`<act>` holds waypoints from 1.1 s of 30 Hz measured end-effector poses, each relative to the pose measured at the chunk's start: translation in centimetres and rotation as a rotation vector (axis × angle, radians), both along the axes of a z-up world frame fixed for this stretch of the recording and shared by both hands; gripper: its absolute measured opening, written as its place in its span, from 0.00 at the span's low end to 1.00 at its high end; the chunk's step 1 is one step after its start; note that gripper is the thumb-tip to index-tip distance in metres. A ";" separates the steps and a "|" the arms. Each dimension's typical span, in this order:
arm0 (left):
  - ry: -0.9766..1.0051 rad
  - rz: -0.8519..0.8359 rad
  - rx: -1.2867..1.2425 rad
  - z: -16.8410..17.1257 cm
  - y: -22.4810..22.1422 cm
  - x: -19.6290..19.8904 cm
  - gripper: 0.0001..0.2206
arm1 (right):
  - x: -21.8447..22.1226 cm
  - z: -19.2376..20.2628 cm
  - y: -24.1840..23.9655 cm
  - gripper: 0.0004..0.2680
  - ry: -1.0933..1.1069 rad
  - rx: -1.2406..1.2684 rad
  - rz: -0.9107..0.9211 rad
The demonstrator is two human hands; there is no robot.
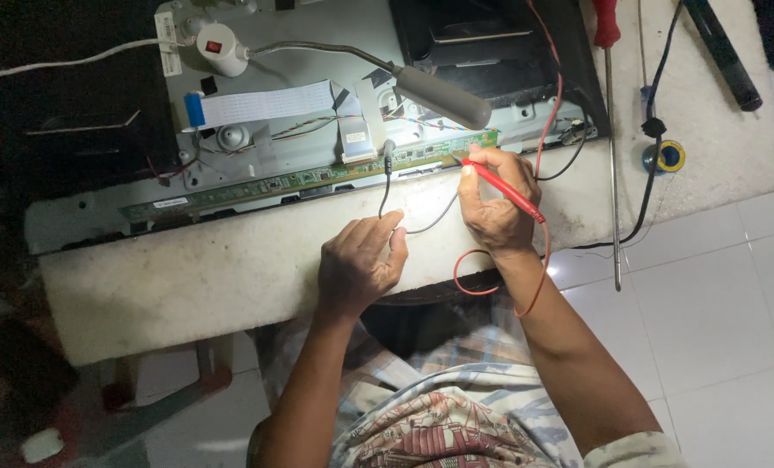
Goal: Testing and prying components on a television circuit board using a multimeter and a small tool.
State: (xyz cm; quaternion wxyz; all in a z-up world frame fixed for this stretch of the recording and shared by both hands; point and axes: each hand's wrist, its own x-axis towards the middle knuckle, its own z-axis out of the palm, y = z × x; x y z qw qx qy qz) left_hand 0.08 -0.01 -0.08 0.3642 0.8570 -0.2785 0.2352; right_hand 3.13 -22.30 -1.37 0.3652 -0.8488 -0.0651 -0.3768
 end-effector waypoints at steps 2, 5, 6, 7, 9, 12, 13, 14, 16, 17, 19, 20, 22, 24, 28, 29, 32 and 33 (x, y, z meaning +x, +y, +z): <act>-0.003 0.000 0.000 0.0 0.0 0.0 0.08 | 0.0 -0.1 0.0 0.04 0.000 0.001 0.001; -0.003 -0.001 -0.001 0.3 0.0 0.0 0.08 | 0.0 0.0 0.0 0.04 0.000 -0.006 -0.004; -0.009 -0.002 0.001 0.3 0.0 0.0 0.08 | 0.0 0.0 0.0 0.04 0.002 -0.004 -0.003; -0.013 -0.003 0.003 0.2 0.0 0.0 0.09 | 0.0 0.0 0.0 0.04 0.005 -0.002 -0.002; -0.015 -0.003 -0.001 0.2 0.0 0.0 0.08 | 0.0 0.1 0.0 0.05 0.008 -0.003 -0.002; -0.013 0.000 -0.013 0.2 0.1 0.0 0.08 | -0.1 0.1 0.0 0.05 0.010 0.000 0.001; -0.011 0.003 -0.021 0.2 0.0 0.0 0.08 | -0.1 0.1 0.0 0.05 0.008 0.004 0.004; -0.011 0.004 -0.021 0.1 0.0 0.0 0.08 | 0.0 0.1 0.1 0.05 0.007 0.004 0.004; -0.005 0.007 -0.021 0.1 0.0 -0.1 0.08 | 0.0 0.0 0.0 0.04 0.005 -0.001 0.000; -0.005 0.007 -0.021 0.2 0.0 0.0 0.08 | 0.0 0.0 0.0 0.04 0.005 -0.001 0.000; -0.007 0.004 -0.020 0.3 0.0 0.0 0.08 | 0.0 -0.1 0.0 0.05 0.006 -0.002 -0.003; -0.006 0.004 -0.020 0.3 0.0 0.0 0.08 | 0.0 -0.1 0.0 0.05 0.006 -0.002 -0.003; -0.011 0.011 -0.014 0.1 0.0 0.0 0.09 | 0.0 -0.1 -0.1 0.04 0.003 -0.010 -0.010; 0.001 0.012 -0.019 0.2 0.0 -0.1 0.09 | 0.0 -0.1 0.0 0.04 0.003 -0.003 -0.006; -0.009 0.001 -0.020 -0.1 0.1 0.0 0.09 | 0.0 -0.3 -0.1 0.04 0.002 0.002 -0.002; -0.010 0.002 -0.020 -0.1 0.1 0.0 0.09 | 0.0 -0.3 -0.1 0.04 0.001 0.002 -0.002; -0.016 0.005 -0.016 -0.1 0.0 0.0 0.09 | 0.0 -0.3 -0.1 0.05 0.003 0.010 -0.004; -0.017 0.008 -0.016 -0.1 0.0 0.0 0.09 | 0.0 -0.3 -0.1 0.04 0.002 0.014 -0.001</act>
